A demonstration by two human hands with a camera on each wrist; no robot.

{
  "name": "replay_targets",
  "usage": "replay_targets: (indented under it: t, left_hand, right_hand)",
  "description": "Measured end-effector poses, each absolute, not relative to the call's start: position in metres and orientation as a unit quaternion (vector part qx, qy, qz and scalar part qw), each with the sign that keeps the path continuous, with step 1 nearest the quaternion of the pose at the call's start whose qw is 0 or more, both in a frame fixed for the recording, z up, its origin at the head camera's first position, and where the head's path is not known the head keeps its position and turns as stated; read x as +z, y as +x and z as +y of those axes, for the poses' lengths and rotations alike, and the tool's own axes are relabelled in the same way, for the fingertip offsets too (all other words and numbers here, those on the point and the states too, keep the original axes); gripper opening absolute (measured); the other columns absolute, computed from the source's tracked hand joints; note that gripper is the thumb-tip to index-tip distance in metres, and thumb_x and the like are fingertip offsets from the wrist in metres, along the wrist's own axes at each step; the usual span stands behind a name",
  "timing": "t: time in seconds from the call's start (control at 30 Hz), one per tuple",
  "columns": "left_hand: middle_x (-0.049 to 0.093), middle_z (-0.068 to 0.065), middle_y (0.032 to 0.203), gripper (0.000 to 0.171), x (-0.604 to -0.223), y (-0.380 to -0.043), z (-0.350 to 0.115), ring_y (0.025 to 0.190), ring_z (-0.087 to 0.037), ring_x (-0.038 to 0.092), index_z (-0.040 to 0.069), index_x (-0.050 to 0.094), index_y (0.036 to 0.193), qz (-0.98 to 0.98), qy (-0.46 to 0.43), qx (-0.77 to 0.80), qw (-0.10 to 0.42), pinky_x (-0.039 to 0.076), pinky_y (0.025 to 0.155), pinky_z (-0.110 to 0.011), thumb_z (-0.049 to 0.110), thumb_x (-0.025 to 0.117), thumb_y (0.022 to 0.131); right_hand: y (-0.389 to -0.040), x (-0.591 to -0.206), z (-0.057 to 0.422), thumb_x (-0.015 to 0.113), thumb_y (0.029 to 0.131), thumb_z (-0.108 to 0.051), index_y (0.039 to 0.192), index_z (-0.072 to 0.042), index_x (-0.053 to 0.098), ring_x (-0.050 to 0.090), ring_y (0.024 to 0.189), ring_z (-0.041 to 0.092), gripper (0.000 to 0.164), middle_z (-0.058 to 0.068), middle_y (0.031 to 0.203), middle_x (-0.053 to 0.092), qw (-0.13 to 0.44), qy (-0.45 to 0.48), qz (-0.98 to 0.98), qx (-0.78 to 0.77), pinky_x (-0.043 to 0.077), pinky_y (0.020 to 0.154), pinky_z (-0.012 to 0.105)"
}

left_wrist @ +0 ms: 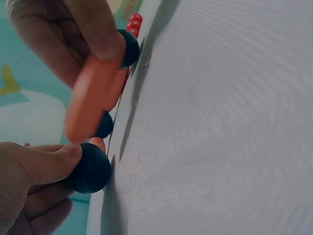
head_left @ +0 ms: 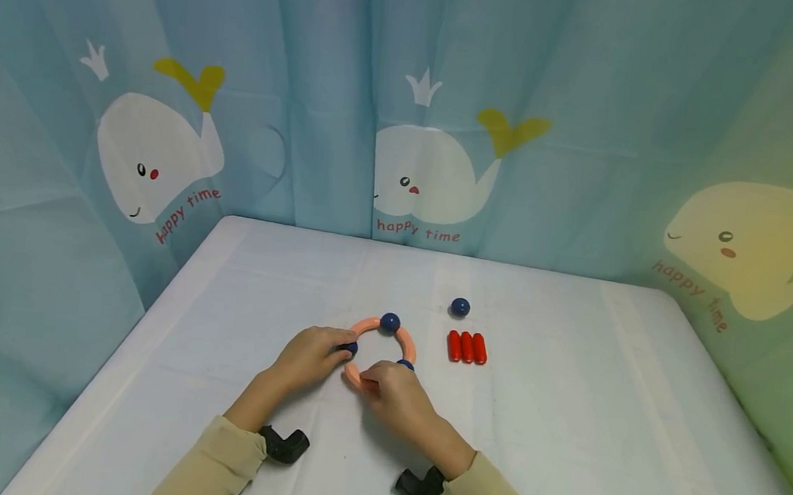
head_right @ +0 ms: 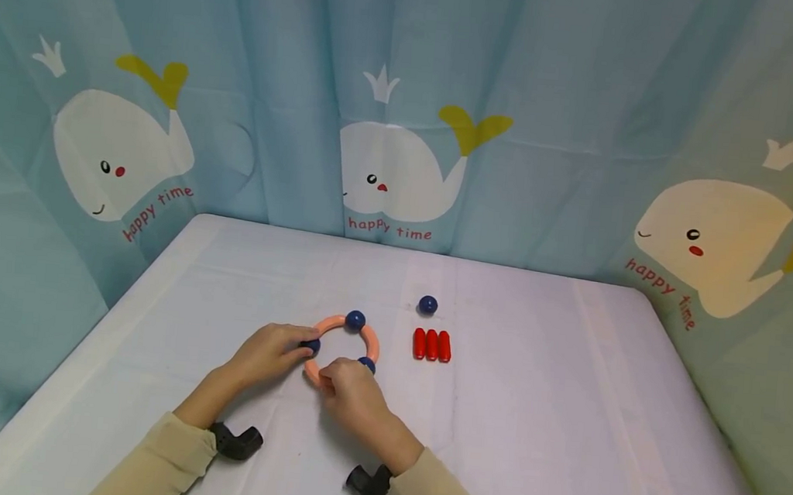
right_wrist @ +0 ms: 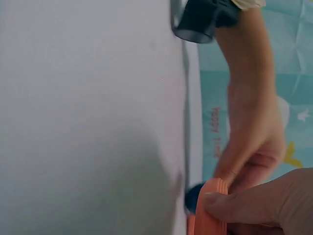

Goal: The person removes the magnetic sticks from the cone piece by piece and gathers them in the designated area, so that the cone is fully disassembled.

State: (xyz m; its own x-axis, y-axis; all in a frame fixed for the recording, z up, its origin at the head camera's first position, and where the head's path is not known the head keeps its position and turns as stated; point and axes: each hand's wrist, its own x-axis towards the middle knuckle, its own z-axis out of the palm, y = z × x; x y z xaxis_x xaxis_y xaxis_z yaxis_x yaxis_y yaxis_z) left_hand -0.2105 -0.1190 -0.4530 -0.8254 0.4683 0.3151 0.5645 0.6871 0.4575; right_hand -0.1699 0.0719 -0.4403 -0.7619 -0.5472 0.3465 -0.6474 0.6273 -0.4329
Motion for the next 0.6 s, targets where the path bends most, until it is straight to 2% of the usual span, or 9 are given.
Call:
replay_targets:
  t: [0.13, 0.3, 0.43, 0.6]
  left_hand:
    - [0.065, -0.006, 0.109, 0.031, -0.453, -0.211, -0.116, 0.097, -0.021, 0.061, 0.008, 0.066, 0.115, -0.915, -0.281, -0.277, 0.081, 0.049, 0.08, -0.036, 0.015, 0.067, 0.084]
    - [0.064, -0.007, 0.11, 0.028, -0.452, -0.209, -0.115, 0.098, -0.023, 0.061, 0.008, 0.067, 0.112, -0.916, -0.281, -0.273, 0.084, 0.049, 0.079, -0.038, 0.012, 0.066, 0.085]
    - [0.063, -0.008, 0.113, 0.029, -0.451, -0.208, -0.116, 0.103, -0.025, 0.059, 0.007, 0.066, 0.114, -0.92, -0.273, -0.269, 0.079, 0.048, 0.083, -0.039, 0.012, 0.066, 0.085]
    - [0.062, -0.008, 0.115, 0.031, -0.454, -0.209, -0.116, 0.105, -0.024, 0.058, 0.008, 0.065, 0.116, -0.923, -0.267, -0.269, 0.07, 0.047, 0.085, -0.038, 0.015, 0.066, 0.085]
  right_hand:
    - [-0.17, -0.434, 0.088, 0.071, 0.07, 0.009, 0.081, -0.003, 0.072, 0.055, 0.063, 0.008, 0.016, 0.002, 0.073, 0.064, 0.103, 0.302, -0.9, 0.296, 0.047, 0.056, 0.021]
    - [-0.17, -0.43, 0.106, 0.076, 0.068, 0.007, 0.086, 0.001, 0.072, 0.059, 0.068, 0.011, 0.02, 0.005, 0.081, 0.066, 0.123, 0.269, -0.903, 0.312, 0.05, 0.062, 0.023]
    - [-0.169, -0.425, 0.117, 0.077, 0.069, 0.005, 0.089, 0.001, 0.072, 0.059, 0.072, 0.013, 0.021, 0.005, 0.084, 0.067, 0.127, 0.259, -0.897, 0.334, 0.052, 0.065, 0.03]
    - [-0.173, -0.416, 0.142, 0.077, 0.069, 0.004, 0.089, 0.001, 0.072, 0.057, 0.07, 0.013, 0.021, 0.005, 0.082, 0.067, 0.15, 0.206, -0.903, 0.346, 0.052, 0.064, 0.033]
